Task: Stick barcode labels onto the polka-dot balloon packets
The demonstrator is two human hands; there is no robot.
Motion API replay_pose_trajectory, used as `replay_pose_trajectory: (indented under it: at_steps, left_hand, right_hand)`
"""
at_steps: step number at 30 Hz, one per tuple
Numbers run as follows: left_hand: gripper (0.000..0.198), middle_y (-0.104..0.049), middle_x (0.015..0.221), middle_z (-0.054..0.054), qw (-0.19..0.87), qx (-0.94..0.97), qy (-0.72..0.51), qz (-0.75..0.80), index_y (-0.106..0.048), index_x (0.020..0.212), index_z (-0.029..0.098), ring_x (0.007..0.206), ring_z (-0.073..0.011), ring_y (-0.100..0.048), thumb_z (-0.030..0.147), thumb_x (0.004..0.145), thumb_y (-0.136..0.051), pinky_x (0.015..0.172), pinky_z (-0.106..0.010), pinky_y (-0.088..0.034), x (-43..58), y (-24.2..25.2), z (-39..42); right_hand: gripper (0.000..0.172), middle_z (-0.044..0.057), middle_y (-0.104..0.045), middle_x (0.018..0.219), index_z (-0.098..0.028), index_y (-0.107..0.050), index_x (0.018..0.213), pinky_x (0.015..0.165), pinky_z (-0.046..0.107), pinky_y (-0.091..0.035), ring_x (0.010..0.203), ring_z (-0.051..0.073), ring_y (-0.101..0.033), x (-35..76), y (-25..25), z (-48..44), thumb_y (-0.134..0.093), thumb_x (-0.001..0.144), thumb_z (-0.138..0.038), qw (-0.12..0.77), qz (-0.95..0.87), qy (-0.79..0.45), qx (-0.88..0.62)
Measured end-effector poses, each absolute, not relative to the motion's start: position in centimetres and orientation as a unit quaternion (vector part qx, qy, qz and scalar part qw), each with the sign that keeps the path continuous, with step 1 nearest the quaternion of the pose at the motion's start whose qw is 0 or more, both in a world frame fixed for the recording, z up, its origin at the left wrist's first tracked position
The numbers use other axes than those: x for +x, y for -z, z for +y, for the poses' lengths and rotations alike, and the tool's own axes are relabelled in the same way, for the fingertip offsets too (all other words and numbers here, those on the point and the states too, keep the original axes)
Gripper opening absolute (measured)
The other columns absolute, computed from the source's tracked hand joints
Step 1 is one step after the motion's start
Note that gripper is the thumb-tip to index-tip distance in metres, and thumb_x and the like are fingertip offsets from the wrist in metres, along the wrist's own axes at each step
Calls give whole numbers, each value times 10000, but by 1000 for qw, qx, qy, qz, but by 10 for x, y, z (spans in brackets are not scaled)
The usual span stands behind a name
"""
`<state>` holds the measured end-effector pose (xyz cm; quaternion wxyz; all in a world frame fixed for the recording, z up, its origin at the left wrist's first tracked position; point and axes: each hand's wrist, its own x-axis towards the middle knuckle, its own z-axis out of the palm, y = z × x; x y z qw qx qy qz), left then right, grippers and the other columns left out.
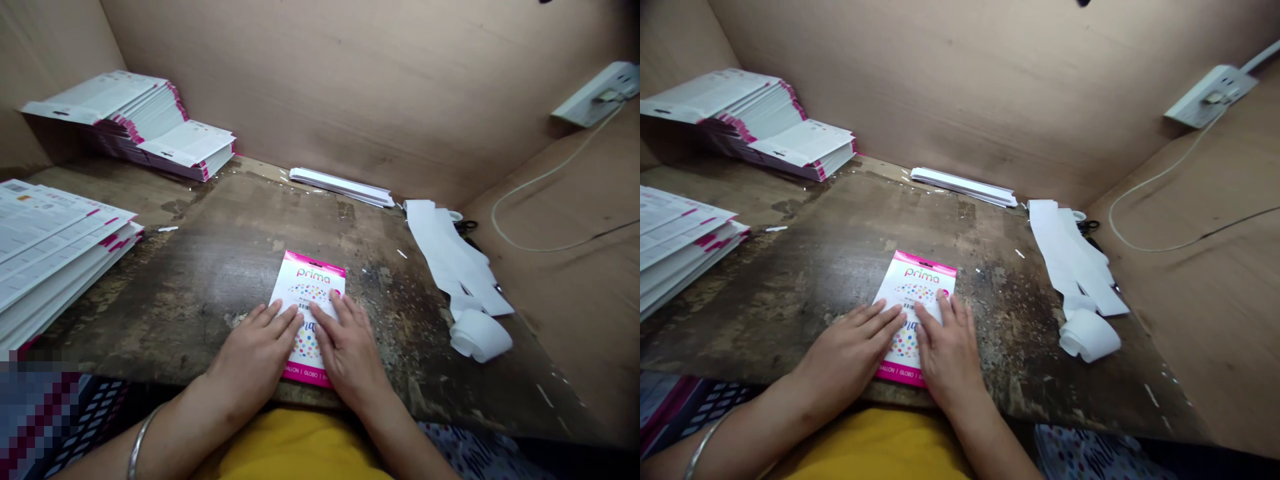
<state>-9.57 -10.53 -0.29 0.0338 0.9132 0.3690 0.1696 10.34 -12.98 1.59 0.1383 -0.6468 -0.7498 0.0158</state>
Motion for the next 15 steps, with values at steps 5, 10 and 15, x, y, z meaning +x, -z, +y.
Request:
replay_pose_trajectory:
  at_steps: [5, 10, 15]
  left_hand:
    - [387, -560, 1301, -119, 68, 909, -191, 363, -551, 1251, 149, 1234, -313, -473, 164, 876, -457, 987, -466, -443, -97, 4, -106]
    - [399, -415, 1402, -157, 331, 723, -292, 532, -550, 1210, 147, 1223, -274, -479, 233, 821, -529, 1022, -417, -411, -100, -12, -97]
    - [668, -690, 1012, -113, 482, 557, -323, 594, -554, 1206, 115, 802, -230, -670, 423, 638, -723, 675, -311, -562, -101, -19, -74]
  right_hand:
    - [437, 189, -474, 1347, -126, -648, 1150, 1009, 506, -367, 1225, 314, -424, 135, -5, -138, -358, 936, -373, 193, -659, 46, -726]
    - [652, 252, -423, 1372, -6, -557, 1235, 1022, 540, -347, 1322, 385, -288, 129, 14, -137, -312, 913, -517, 141, -727, 35, -672]
    - [689, 243, -548, 1219, -66, -582, 1202, 964, 606, -373, 1241, 433, -398, 147, 39, -126, -250, 890, -584, 169, -768, 32, -617]
